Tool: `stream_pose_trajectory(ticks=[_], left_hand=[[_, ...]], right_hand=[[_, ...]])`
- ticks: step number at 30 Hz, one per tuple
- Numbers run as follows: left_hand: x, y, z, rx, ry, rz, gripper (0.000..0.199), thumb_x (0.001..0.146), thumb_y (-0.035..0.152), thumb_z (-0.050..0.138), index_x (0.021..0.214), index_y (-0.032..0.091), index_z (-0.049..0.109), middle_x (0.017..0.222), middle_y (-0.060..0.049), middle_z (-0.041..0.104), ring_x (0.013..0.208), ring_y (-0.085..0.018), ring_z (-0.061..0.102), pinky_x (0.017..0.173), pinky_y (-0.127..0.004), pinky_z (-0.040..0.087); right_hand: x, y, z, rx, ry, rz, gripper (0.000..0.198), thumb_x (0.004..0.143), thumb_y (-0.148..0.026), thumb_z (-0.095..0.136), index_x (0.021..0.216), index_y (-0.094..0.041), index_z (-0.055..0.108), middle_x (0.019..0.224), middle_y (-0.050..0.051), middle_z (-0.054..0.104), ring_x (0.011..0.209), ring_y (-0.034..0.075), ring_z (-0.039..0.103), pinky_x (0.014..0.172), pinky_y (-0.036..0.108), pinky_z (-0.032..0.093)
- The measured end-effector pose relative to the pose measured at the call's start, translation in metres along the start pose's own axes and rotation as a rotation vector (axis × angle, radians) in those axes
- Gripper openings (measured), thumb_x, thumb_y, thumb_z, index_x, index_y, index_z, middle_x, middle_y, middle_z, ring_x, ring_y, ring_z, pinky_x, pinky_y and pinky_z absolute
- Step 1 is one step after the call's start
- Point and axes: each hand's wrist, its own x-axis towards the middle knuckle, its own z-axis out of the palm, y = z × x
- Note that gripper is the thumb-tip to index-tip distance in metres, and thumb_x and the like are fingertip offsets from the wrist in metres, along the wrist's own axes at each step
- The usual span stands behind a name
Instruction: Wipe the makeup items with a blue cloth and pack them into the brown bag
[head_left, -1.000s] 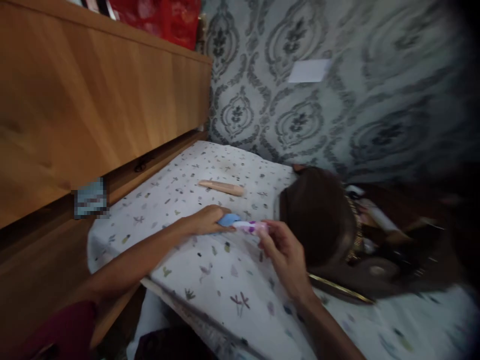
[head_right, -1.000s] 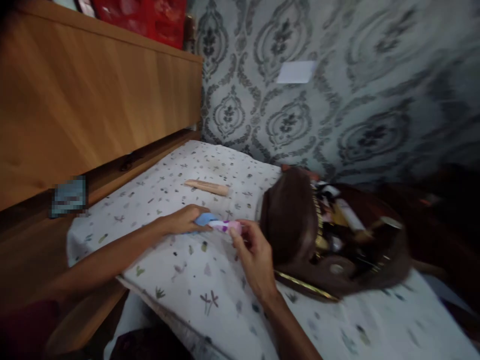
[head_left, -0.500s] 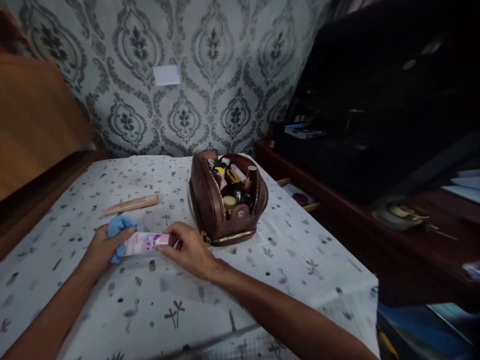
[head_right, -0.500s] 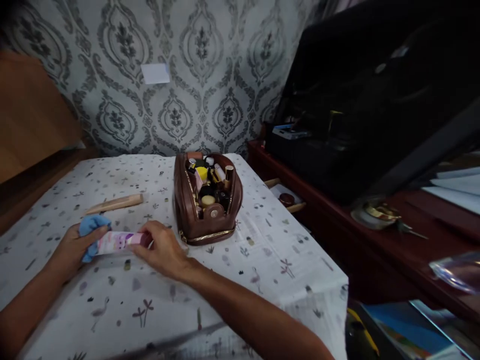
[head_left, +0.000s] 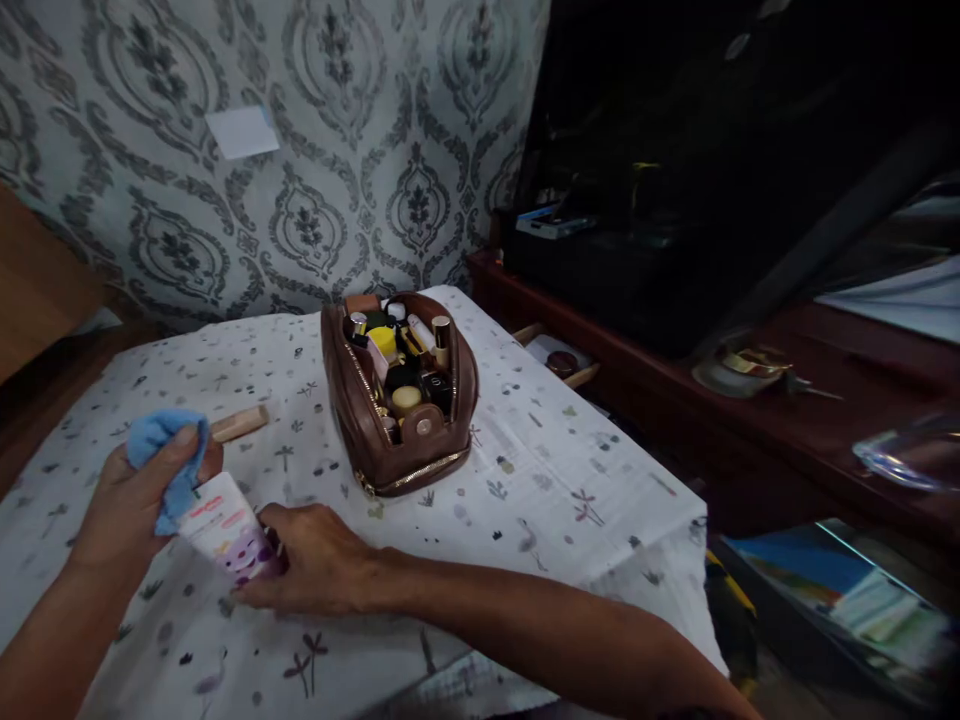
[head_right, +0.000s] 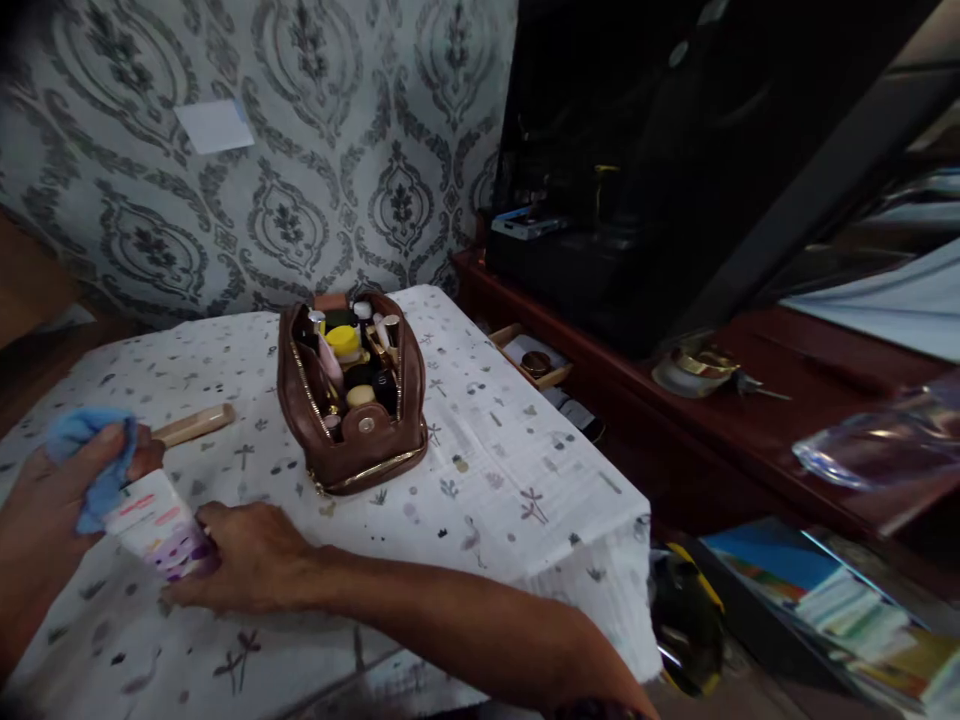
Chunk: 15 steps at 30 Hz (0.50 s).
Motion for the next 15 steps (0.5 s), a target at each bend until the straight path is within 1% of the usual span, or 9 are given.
stream_pose_trajectory(ticks=[1,4,7,9,12,15], left_hand=[[0.0,0.003,0.005,-0.021,-0.026,0.013,0.055,0.054,0.064,0.086,0.06,0.019,0.056,0.053,0.003,0.051,0.042,-0.008,0.04,0.033,-0.02,0.03],[0.003,0.012,0.016,-0.063,-0.045,0.09,0.053,0.06,0.062,0.085,0.06,0.018,0.055,0.055,0.002,0.051,0.048,-0.011,0.046,0.037,-0.02,0.037],[0.006,0.023,0.024,-0.086,-0.023,0.217,0.045,0.066,0.055,0.085,0.065,0.019,0.058,0.057,0.002,0.056,0.053,-0.012,0.05,0.042,-0.02,0.043],[0.008,0.033,0.029,-0.079,0.011,0.31,0.037,0.068,0.048,0.085,0.07,0.019,0.063,0.06,0.002,0.06,0.054,-0.012,0.053,0.046,-0.02,0.046],[0.013,0.047,0.037,-0.048,0.032,0.402,0.03,0.068,0.042,0.085,0.08,0.018,0.071,0.066,0.002,0.067,0.056,-0.011,0.058,0.049,-0.018,0.049],[0.018,0.055,0.046,-0.047,-0.025,0.428,0.032,0.064,0.042,0.086,0.082,0.017,0.075,0.07,0.0,0.071,0.059,-0.011,0.062,0.053,-0.018,0.052]], right_hand=[[0.0,0.001,0.0,0.065,0.0,0.017,0.04,0.073,-0.045,0.084,0.088,-0.021,0.055,0.074,-0.006,0.056,0.065,0.012,0.055,0.057,0.022,0.037],[-0.001,0.001,-0.002,0.187,0.041,0.042,0.043,0.069,-0.04,0.087,0.082,-0.022,0.051,0.07,-0.008,0.052,0.062,0.01,0.051,0.056,0.021,0.035],[-0.003,-0.003,-0.006,0.296,0.093,0.048,0.043,0.068,-0.04,0.088,0.082,-0.022,0.052,0.07,-0.009,0.052,0.062,0.009,0.049,0.056,0.021,0.036],[-0.005,-0.007,-0.008,0.394,0.125,0.053,0.045,0.066,-0.043,0.088,0.083,-0.022,0.053,0.071,-0.009,0.053,0.062,0.009,0.049,0.055,0.021,0.036],[-0.008,-0.015,-0.013,0.523,0.193,0.03,0.049,0.063,-0.048,0.089,0.084,-0.022,0.053,0.07,-0.008,0.054,0.061,0.009,0.049,0.054,0.02,0.036],[-0.012,-0.019,-0.018,0.57,0.261,0.005,0.051,0.061,-0.053,0.089,0.082,-0.021,0.054,0.069,-0.008,0.054,0.06,0.009,0.047,0.053,0.02,0.035]])
